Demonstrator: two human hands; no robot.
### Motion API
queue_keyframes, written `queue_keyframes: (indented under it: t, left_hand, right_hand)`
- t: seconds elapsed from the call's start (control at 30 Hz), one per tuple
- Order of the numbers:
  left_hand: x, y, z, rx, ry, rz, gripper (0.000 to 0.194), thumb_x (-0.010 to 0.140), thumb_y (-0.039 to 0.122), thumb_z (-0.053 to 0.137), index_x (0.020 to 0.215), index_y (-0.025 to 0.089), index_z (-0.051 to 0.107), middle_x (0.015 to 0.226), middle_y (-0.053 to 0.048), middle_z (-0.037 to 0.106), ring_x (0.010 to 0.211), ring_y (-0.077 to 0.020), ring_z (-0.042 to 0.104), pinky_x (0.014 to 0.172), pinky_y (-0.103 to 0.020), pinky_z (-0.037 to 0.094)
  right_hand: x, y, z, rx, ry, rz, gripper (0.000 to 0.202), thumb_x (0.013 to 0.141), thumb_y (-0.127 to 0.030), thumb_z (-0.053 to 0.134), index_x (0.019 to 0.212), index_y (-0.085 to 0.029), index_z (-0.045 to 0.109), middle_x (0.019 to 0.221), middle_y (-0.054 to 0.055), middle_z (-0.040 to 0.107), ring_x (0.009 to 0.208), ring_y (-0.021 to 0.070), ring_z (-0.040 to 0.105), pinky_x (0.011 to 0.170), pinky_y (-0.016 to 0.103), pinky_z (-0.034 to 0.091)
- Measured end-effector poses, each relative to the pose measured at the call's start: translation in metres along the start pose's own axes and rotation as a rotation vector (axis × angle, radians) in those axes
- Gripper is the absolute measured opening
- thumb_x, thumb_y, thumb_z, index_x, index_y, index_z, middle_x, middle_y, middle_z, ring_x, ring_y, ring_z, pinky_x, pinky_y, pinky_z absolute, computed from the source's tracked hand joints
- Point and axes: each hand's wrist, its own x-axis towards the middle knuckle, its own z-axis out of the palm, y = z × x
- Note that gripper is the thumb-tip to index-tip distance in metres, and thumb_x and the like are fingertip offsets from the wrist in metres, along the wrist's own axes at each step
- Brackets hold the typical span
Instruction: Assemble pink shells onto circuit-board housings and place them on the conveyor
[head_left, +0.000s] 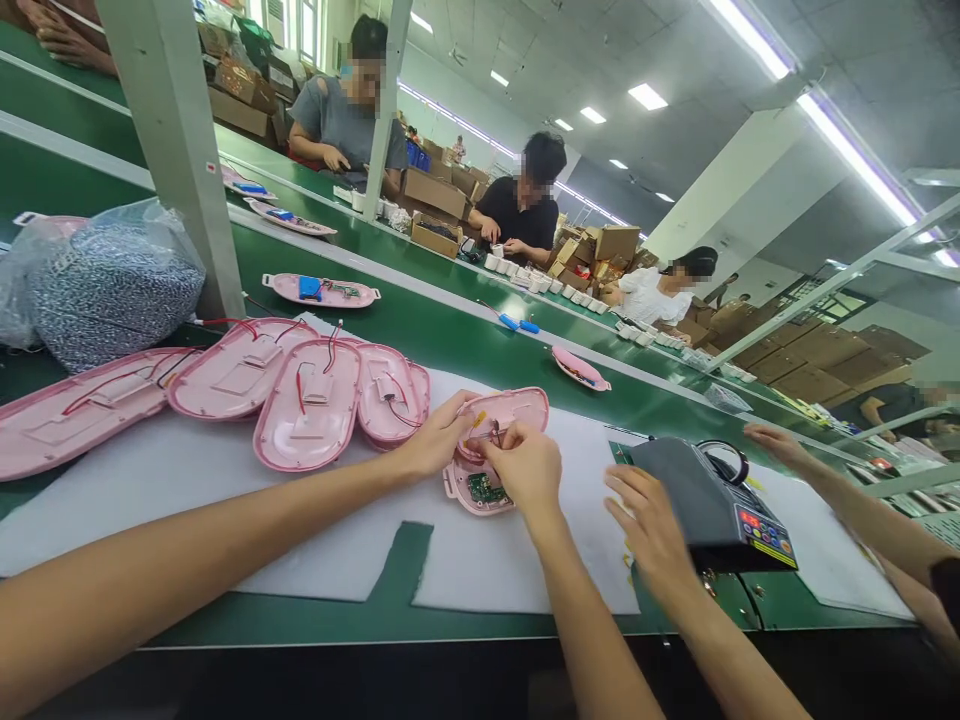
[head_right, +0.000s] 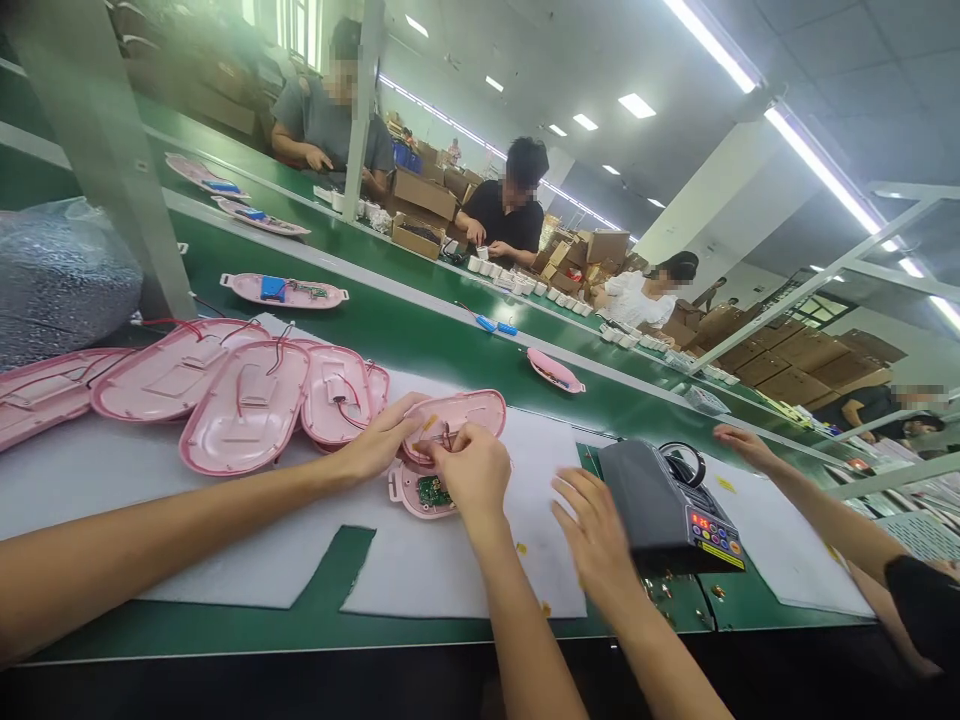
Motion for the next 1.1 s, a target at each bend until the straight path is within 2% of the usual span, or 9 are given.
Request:
queue_keyframes:
  t: [0.13,0.23,0.33,0.5,0.63,0.77,0.83,0.9,1.1]
  left_hand:
    - [0.003,-0.006,-0.002,-0.053,-0.065,-0.025,0.039,0.084,0.04,0.05,0.116,0.017,0.052,0.098,-0.004,0.059,0.087,-0.0183,0.057,0.079,-0.029,0.047]
    - [0.003,-0.008,-0.002,-0.085,-0.149,-0.07,0.052,0.072,0.028,0.061,0.122,0.018,0.05,0.096,-0.003,0.061,0.079,-0.0171,0.058,0.068,-0.027,0.047]
    - [0.002,-0.007,-0.002,0.066,-0.116,-0.049,0.056,0.062,0.016,0.058,0.117,0.018,0.054,0.1,-0.002,0.063,0.085,-0.0185,0.06,0.072,-0.027,0.047]
    - [-0.004,-0.002,-0.002,0.184,-0.065,-0.062,0.054,0.061,0.016,0.055,0.115,0.015,0.055,0.106,-0.005,0.066,0.097,-0.0249,0.062,0.081,-0.033,0.051]
    - [-0.009,0.01,0.001,0.316,-0.089,0.128,0.056,0.071,0.014,0.05,0.127,0.018,0.048,0.121,-0.007,0.062,0.114,-0.0246,0.058,0.102,-0.036,0.044]
    - [-0.012,0.026,-0.004,0.412,-0.306,0.199,0.058,0.086,0.024,0.049,0.142,0.022,0.033,0.137,-0.009,0.053,0.124,-0.0246,0.053,0.109,-0.039,0.039]
    - [-0.015,0.034,-0.012,0.426,-0.335,0.189,0.072,0.085,0.031,0.057,0.148,0.023,0.022,0.151,-0.011,0.037,0.138,-0.0272,0.038,0.116,-0.043,0.03]
    - [-0.023,0.041,-0.023,0.47,-0.303,0.166,0.079,0.083,0.03,0.059,0.15,0.023,0.018,0.152,-0.012,0.034,0.14,-0.0284,0.034,0.117,-0.046,0.029]
    - [-0.038,0.068,-0.057,0.878,-0.367,0.172,0.034,0.086,0.016,0.042,0.114,0.023,0.061,0.124,-0.005,0.061,0.117,-0.023,0.055,0.105,-0.039,0.042]
  right_hand:
    - [0.001,0.013,-0.004,0.197,-0.005,-0.05,0.027,0.072,-0.036,0.068,0.059,-0.022,0.049,0.054,-0.003,0.053,0.051,0.0138,0.046,0.053,0.028,0.032]
    - [-0.001,0.021,-0.001,0.212,0.06,-0.058,0.025,0.073,-0.036,0.067,0.062,-0.021,0.051,0.056,-0.003,0.053,0.053,0.0138,0.048,0.053,0.027,0.033]
    - [-0.003,0.025,0.004,0.208,0.071,-0.071,0.024,0.073,-0.035,0.069,0.064,-0.02,0.052,0.059,-0.002,0.055,0.055,0.0141,0.049,0.054,0.028,0.035]
    - [-0.01,0.024,0.006,0.221,0.063,-0.079,0.022,0.078,-0.035,0.065,0.068,-0.02,0.054,0.06,-0.001,0.055,0.057,0.015,0.05,0.055,0.028,0.036]
    - [-0.031,0.02,-0.005,0.287,0.226,-0.249,0.014,0.084,-0.026,0.058,0.073,-0.019,0.054,0.064,-0.001,0.054,0.059,0.0133,0.049,0.056,0.026,0.039]
    - [-0.06,0.027,-0.021,0.314,0.538,-0.402,0.015,0.088,-0.021,0.054,0.074,-0.021,0.05,0.062,-0.002,0.048,0.055,0.0115,0.043,0.052,0.025,0.038]
    - [-0.073,0.037,-0.028,0.264,0.579,-0.433,0.015,0.088,-0.018,0.053,0.074,-0.022,0.049,0.061,-0.002,0.047,0.055,0.0122,0.044,0.051,0.025,0.039]
    - [-0.083,0.047,-0.033,0.192,0.531,-0.456,0.015,0.088,-0.019,0.053,0.074,-0.023,0.053,0.061,0.0,0.05,0.055,0.0139,0.047,0.051,0.027,0.041]
    - [-0.104,0.07,-0.036,0.172,0.475,-0.514,0.017,0.085,-0.017,0.058,0.07,-0.023,0.062,0.054,-0.002,0.05,0.045,0.0124,0.044,0.044,0.025,0.037]
